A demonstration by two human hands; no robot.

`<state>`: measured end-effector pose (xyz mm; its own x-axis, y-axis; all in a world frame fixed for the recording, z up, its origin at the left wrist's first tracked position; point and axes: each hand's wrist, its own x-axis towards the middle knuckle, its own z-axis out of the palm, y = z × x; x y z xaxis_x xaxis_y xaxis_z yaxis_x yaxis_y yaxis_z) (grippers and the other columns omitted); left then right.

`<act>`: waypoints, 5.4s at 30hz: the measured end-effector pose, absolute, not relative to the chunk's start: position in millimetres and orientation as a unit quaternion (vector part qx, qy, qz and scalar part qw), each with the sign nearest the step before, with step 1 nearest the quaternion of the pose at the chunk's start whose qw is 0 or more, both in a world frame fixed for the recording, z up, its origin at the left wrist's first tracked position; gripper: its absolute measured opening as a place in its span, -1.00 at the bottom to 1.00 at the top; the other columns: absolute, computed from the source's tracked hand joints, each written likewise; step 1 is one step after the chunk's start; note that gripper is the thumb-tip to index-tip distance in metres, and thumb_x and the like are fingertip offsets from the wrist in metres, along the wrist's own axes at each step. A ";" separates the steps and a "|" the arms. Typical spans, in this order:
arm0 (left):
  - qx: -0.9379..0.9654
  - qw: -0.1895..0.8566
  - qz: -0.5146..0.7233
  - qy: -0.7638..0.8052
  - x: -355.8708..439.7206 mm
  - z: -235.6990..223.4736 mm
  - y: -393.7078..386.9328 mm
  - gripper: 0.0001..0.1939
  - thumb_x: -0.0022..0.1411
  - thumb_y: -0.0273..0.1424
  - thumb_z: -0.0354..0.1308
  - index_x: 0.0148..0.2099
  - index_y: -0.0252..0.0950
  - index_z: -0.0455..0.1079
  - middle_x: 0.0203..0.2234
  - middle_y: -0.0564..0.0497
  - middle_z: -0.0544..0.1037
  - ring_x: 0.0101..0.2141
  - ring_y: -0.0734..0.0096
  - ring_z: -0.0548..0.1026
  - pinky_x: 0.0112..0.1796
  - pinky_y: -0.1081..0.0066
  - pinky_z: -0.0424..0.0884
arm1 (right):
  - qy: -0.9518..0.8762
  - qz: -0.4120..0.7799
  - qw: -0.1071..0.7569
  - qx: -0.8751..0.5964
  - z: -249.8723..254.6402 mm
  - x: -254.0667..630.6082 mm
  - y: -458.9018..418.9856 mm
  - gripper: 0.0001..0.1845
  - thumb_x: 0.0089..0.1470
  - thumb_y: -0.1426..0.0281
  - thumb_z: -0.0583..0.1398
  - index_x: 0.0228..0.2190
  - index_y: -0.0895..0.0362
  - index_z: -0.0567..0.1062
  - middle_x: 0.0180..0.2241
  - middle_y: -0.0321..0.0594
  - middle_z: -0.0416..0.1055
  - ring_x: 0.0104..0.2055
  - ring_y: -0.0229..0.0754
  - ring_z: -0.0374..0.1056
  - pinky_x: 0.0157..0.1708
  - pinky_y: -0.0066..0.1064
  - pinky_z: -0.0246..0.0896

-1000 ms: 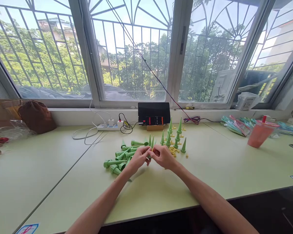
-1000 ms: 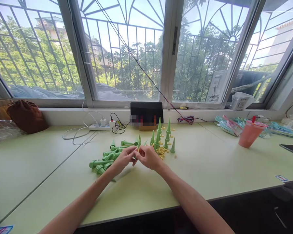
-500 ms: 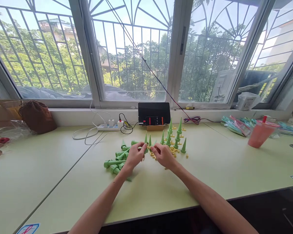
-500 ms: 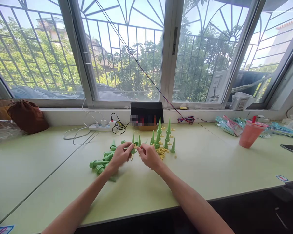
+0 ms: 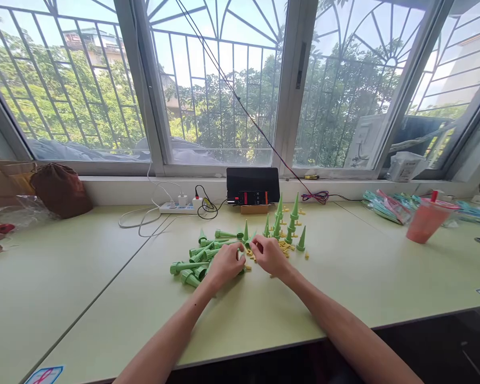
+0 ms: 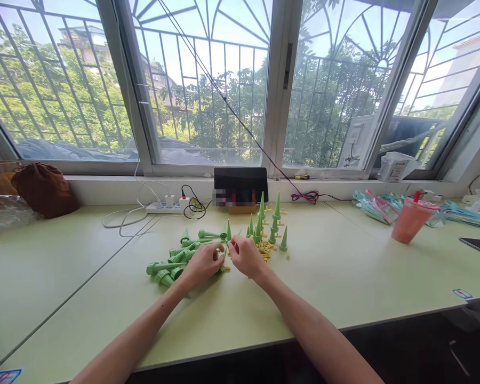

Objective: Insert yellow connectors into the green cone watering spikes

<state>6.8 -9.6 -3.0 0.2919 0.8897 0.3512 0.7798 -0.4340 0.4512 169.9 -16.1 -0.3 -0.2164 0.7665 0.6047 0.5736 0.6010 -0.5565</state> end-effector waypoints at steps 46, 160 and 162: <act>0.796 0.087 0.417 0.431 11.6 -1.6 -8.3 -0.76 0.28 -0.36 -0.05 -0.41 -0.29 0.33 -0.51 0.03 0.41 -0.49 0.45 0.34 -0.41 0.45 0.23 | -0.785 0.238 0.030 -0.571 61.8 252.6 -30.8 -0.97 -0.11 0.50 0.17 -0.53 0.17 0.42 -0.58 -0.31 0.33 -0.63 -0.34 0.22 -0.62 -0.51 0.02; 0.724 0.136 0.482 0.475 11.4 6.5 -7.1 -0.75 0.25 -0.29 -0.02 -0.18 -0.27 0.43 -0.59 0.12 0.33 -0.64 0.56 0.30 -0.56 0.53 0.22 | -0.774 0.131 0.477 -0.395 8.9 177.6 -21.5 -0.88 0.19 0.37 0.04 -0.32 0.14 0.34 -0.50 -0.31 0.31 -0.53 -0.30 0.15 -0.50 -0.48 0.04; 0.725 0.141 0.482 0.471 11.9 6.6 -7.2 -0.75 0.25 -0.29 -0.02 -0.18 -0.26 0.42 -0.58 0.12 0.33 -0.64 0.56 0.31 -0.56 0.53 0.23 | -0.776 0.136 0.472 -0.395 9.3 177.8 -21.8 -0.88 0.19 0.36 0.04 -0.33 0.13 0.34 -0.52 -0.32 0.30 -0.53 -0.30 0.15 -0.51 -0.48 0.03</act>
